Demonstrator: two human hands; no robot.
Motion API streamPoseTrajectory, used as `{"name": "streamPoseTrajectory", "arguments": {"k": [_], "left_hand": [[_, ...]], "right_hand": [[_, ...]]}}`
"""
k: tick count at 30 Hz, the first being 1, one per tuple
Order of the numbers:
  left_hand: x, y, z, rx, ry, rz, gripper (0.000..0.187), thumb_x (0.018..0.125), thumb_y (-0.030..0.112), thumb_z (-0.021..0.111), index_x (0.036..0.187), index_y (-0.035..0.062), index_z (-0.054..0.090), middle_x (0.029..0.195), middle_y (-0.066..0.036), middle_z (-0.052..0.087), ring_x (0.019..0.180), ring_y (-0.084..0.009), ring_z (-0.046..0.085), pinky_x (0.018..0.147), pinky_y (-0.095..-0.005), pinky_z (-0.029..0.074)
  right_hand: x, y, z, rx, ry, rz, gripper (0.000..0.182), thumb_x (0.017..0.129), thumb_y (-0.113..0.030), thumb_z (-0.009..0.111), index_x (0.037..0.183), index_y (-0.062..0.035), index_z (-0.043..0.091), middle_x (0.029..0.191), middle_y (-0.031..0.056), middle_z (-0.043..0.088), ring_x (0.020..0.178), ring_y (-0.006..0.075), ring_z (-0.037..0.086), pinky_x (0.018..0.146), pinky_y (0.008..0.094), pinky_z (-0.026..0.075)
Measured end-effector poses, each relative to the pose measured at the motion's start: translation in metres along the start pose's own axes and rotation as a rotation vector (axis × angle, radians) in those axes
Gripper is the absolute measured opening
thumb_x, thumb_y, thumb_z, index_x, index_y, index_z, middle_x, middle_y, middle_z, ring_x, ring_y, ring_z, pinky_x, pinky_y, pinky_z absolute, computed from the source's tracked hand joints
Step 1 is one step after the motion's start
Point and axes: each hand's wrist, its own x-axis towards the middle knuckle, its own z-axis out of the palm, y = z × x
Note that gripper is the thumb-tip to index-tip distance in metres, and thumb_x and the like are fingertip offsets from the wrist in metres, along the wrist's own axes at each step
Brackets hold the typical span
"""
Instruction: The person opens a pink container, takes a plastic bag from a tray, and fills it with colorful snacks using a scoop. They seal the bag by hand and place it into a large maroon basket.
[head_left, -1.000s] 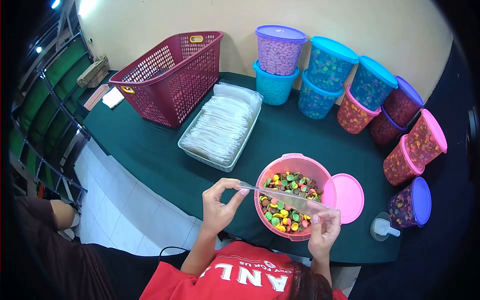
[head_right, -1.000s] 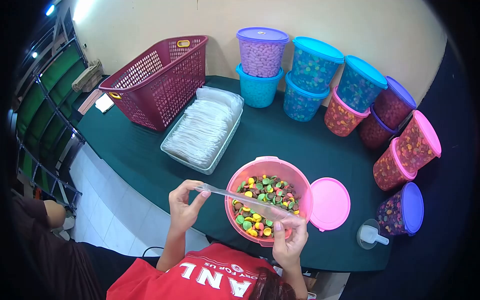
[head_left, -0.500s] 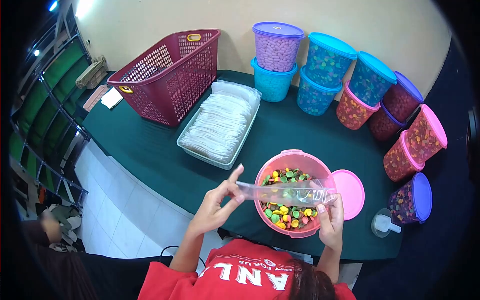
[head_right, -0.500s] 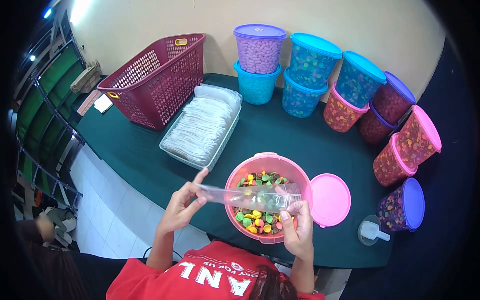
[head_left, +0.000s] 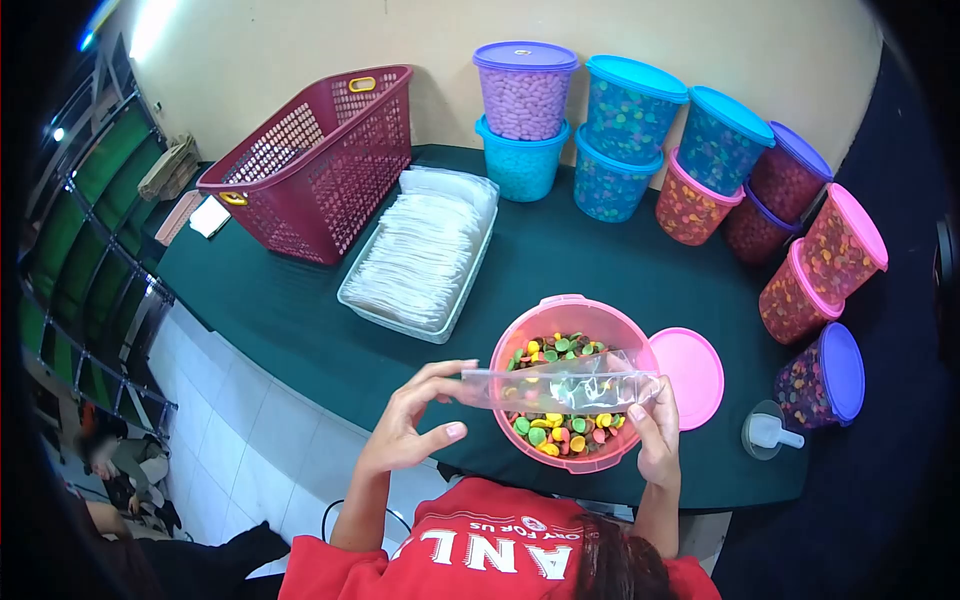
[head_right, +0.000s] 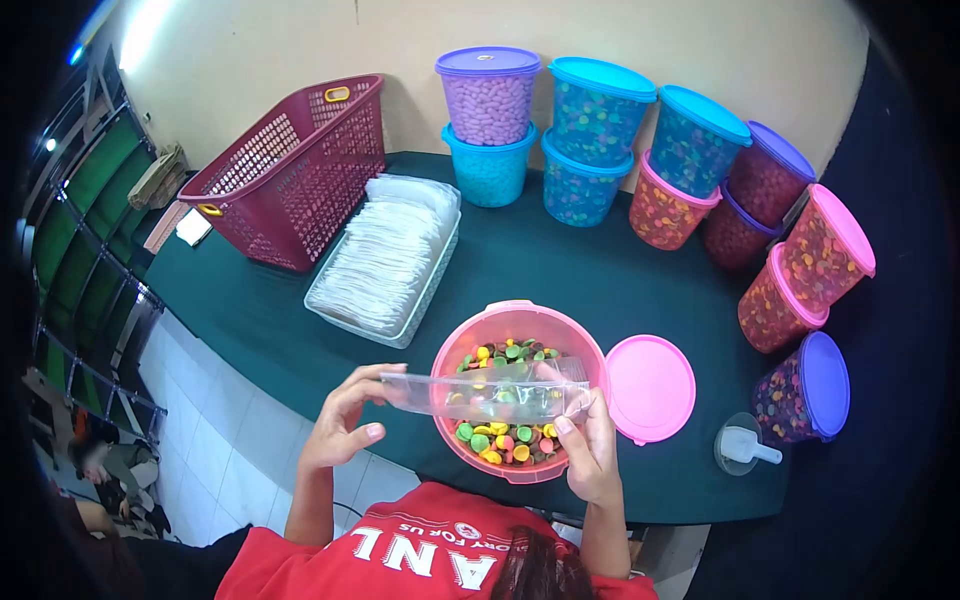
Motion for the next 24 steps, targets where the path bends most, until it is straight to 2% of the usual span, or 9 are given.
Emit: {"name": "streamPoseTrajectory", "arguments": {"k": [3,6,8,9,11,14,17,21,24], "left_hand": [[-0.002,-0.007,0.0,-0.179,0.074,0.093,0.019,0.07,0.02,0.065,0.07,0.0032,0.057,0.12,-0.019,0.046,0.11,-0.0261,0.046,0.093,-0.0397,0.034],[-0.001,0.0,0.008,-0.127,0.033,0.151,0.022,0.07,0.023,0.065,0.073,0.0026,0.057,0.121,-0.019,0.045,0.114,-0.0283,0.043,0.096,-0.0413,0.03],[0.0,0.001,0.007,-0.046,0.115,0.107,0.029,0.071,0.028,0.065,0.081,0.0023,0.056,0.122,-0.018,0.043,0.116,-0.0289,0.04,0.098,-0.0414,0.027],[0.005,-0.002,0.007,-0.145,0.157,0.144,0.037,0.073,0.032,0.064,0.092,0.0018,0.055,0.119,-0.017,0.045,0.114,-0.0275,0.042,0.096,-0.0393,0.03],[0.008,0.012,0.008,-0.298,0.186,0.011,0.04,0.075,0.032,0.063,0.099,0.001,0.054,0.116,-0.016,0.047,0.111,-0.0243,0.045,0.093,-0.0362,0.034],[0.008,0.009,0.012,-0.147,-0.086,-0.04,0.043,0.077,0.028,0.061,0.106,-0.0028,0.052,0.114,-0.017,0.047,0.108,-0.0266,0.049,0.091,-0.0372,0.038],[0.0,-0.007,0.034,-0.275,0.204,0.089,0.018,0.078,0.009,0.059,0.092,-0.0014,0.058,0.101,-0.016,0.056,0.092,-0.0216,0.055,0.08,-0.0322,0.044],[-0.014,-0.013,0.051,-0.207,0.367,0.288,0.015,0.08,0.007,0.055,0.069,-0.0036,0.058,0.075,-0.014,0.06,0.075,-0.0224,0.059,0.07,-0.0328,0.048],[-0.023,-0.014,0.068,-0.237,0.413,0.237,0.013,0.08,0.007,0.055,0.074,-0.0038,0.057,0.079,-0.014,0.059,0.077,-0.0212,0.058,0.071,-0.0322,0.047]], "right_hand": [[-0.002,-0.003,-0.01,0.01,0.081,-0.038,0.006,0.082,-0.006,0.039,0.084,-0.007,0.033,0.125,0.0306,0.038,0.12,0.0265,0.037,0.097,0.0383,0.029],[-0.009,-0.005,-0.009,-0.027,0.06,-0.043,0.008,0.081,-0.007,0.041,0.084,-0.0056,0.033,0.125,0.0307,0.039,0.112,0.0226,0.042,0.094,0.0354,0.033],[-0.018,-0.011,-0.01,-0.145,0.012,0.046,0.009,0.08,-0.008,0.043,0.082,-0.0042,0.036,0.121,0.029,0.044,0.094,0.0181,0.049,0.087,0.0316,0.037],[-0.023,-0.01,-0.011,-0.144,0.012,0.047,0.009,0.08,-0.008,0.043,0.082,-0.0042,0.036,0.121,0.029,0.044,0.094,0.0181,0.049,0.087,0.0316,0.037],[-0.029,-0.006,-0.012,-0.29,-0.004,-0.136,0.01,0.078,-0.01,0.045,0.08,-0.0044,0.038,0.114,0.0266,0.051,0.08,0.0204,0.052,0.083,0.0328,0.038],[-0.031,-0.015,-0.014,-0.405,0.001,-0.316,0.014,0.075,-0.014,0.048,0.081,-0.0042,0.039,0.109,0.0256,0.055,0.077,0.0224,0.05,0.079,0.0358,0.037],[-0.04,-0.017,-0.016,-0.475,0.006,-0.41,0.016,0.074,-0.017,0.049,0.079,-0.0052,0.039,0.107,0.0264,0.055,0.075,0.0223,0.047,0.077,0.0368,0.035],[-0.051,-0.014,-0.015,-0.428,0.122,-0.346,0.016,0.074,-0.019,0.048,0.076,-0.0072,0.037,0.106,0.0268,0.056,0.075,0.0235,0.045,0.077,0.0375,0.036],[-0.053,-0.011,-0.016,-0.422,0.144,-0.352,0.017,0.075,-0.019,0.048,0.076,-0.0074,0.036,0.106,0.0266,0.056,0.077,0.0236,0.045,0.077,0.038,0.036]]}}
